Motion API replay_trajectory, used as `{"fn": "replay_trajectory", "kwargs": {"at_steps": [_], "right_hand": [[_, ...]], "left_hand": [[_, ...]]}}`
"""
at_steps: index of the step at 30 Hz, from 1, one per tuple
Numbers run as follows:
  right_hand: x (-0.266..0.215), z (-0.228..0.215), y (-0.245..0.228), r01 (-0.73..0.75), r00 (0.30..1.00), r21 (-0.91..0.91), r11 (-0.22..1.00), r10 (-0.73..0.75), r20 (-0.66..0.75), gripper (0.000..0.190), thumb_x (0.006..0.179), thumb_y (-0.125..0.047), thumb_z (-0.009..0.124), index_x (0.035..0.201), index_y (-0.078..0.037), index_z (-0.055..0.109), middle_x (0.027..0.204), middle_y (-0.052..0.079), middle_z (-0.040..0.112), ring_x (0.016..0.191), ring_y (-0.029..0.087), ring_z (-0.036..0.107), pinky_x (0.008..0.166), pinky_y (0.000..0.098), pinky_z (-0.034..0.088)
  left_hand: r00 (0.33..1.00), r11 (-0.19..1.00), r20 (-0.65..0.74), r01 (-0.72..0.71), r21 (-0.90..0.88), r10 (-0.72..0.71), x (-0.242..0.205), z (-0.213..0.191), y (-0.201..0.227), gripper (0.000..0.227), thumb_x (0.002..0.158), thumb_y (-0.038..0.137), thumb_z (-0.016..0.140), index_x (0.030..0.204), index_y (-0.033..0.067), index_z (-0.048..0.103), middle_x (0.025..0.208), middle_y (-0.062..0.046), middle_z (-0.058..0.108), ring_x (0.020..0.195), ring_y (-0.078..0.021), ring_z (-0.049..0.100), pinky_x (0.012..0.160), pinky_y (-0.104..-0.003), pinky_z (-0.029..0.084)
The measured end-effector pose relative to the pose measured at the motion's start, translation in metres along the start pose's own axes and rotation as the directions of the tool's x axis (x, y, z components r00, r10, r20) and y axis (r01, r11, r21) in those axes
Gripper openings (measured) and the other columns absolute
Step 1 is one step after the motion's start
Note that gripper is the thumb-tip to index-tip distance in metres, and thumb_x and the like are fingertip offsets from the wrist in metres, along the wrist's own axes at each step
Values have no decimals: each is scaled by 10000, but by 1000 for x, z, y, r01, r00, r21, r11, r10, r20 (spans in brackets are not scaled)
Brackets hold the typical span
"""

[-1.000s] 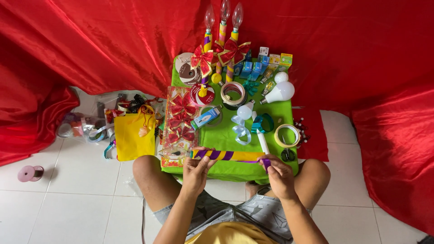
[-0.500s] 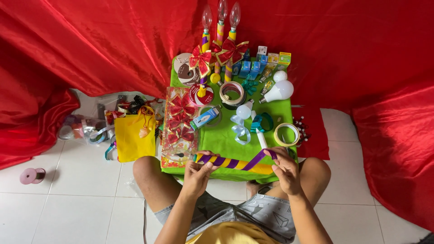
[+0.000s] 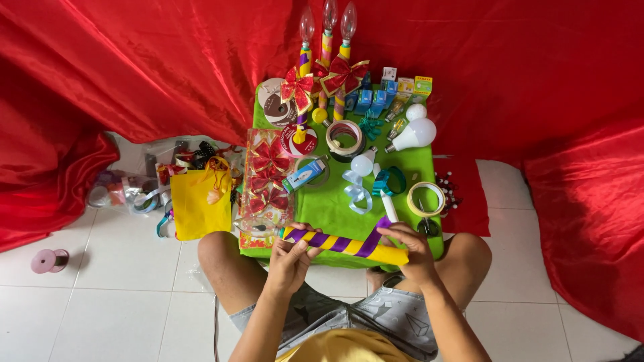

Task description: The person is wrapping a purple ribbon around a yellow tube, cutting the ribbon with scissors, and securing it with tape as part of a handicraft project.

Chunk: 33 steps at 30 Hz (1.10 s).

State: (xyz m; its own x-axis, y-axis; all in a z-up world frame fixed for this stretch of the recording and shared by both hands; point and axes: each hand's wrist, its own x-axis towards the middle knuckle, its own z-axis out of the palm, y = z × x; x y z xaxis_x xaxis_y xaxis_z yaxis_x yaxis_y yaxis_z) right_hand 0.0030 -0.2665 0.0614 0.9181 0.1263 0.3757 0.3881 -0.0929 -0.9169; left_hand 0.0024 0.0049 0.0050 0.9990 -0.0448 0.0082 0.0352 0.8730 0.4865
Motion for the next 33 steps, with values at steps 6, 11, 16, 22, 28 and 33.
{"fn": "replay_trajectory", "kwargs": {"at_steps": [6, 11, 16, 22, 28, 33], "right_hand": [[-6, 7, 15, 92, 996, -176, 980, -90, 20, 233, 789, 89, 749, 998, 5, 809, 884, 125, 765, 724, 236, 655, 582, 304, 456], [-16, 12, 32, 33, 997, -118, 992, -40, -62, 111, 880, -16, 733, 985, 3, 763, 911, 92, 722, 711, 154, 582, 599, 286, 466], [-22, 30, 28, -198, 974, 125, 972, 209, -84, 113, 949, -104, 709, 924, -15, 774, 846, 90, 679, 735, 164, 603, 685, 317, 514], [-24, 39, 38, -446, 785, 587, 676, 610, -106, 155, 982, -153, 655, 1005, -17, 726, 1034, 113, 755, 947, 266, 716, 744, 351, 546], [-30, 27, 60, -444, 688, 819, 364, 724, 51, 179, 1009, -190, 596, 1047, -90, 740, 1151, 128, 787, 1067, 290, 746, 884, 381, 601], [-18, 23, 46, -430, 630, 860, 275, 774, 67, 147, 988, -143, 624, 1013, -32, 717, 1076, 145, 787, 1056, 306, 749, 973, 431, 605]], "left_hand": [[996, 1000, -87, 10, -28, -12, 3, 6, 0, 287, 923, -49, 635, 1193, -51, 537, 1151, -229, 620, 1164, -375, 684, 948, -563, 618], [990, 999, -137, -18, -44, 12, 7, 7, -1, 278, 940, -45, 623, 1212, -52, 565, 1161, -217, 653, 1171, -352, 689, 970, -561, 607], [977, 997, -207, -55, -53, 43, 10, -6, -13, 287, 944, -51, 618, 1229, -32, 588, 1184, -181, 663, 1199, -330, 680, 997, -537, 602], [972, 996, -220, -83, 12, 84, 8, -5, -18, 310, 931, -51, 644, 1236, -25, 595, 1208, -175, 667, 1222, -326, 664, 1021, -536, 582], [982, 968, -45, -171, 185, 182, 7, -4, -15, 280, 914, -129, 631, 1182, -76, 573, 1176, -227, 645, 1253, -381, 635, 1043, -547, 555], [945, 878, 220, -308, 365, 241, 7, -8, -4, 247, 844, -195, 700, 1067, -116, 629, 1102, -247, 631, 1237, -425, 640, 1030, -543, 531]]}}
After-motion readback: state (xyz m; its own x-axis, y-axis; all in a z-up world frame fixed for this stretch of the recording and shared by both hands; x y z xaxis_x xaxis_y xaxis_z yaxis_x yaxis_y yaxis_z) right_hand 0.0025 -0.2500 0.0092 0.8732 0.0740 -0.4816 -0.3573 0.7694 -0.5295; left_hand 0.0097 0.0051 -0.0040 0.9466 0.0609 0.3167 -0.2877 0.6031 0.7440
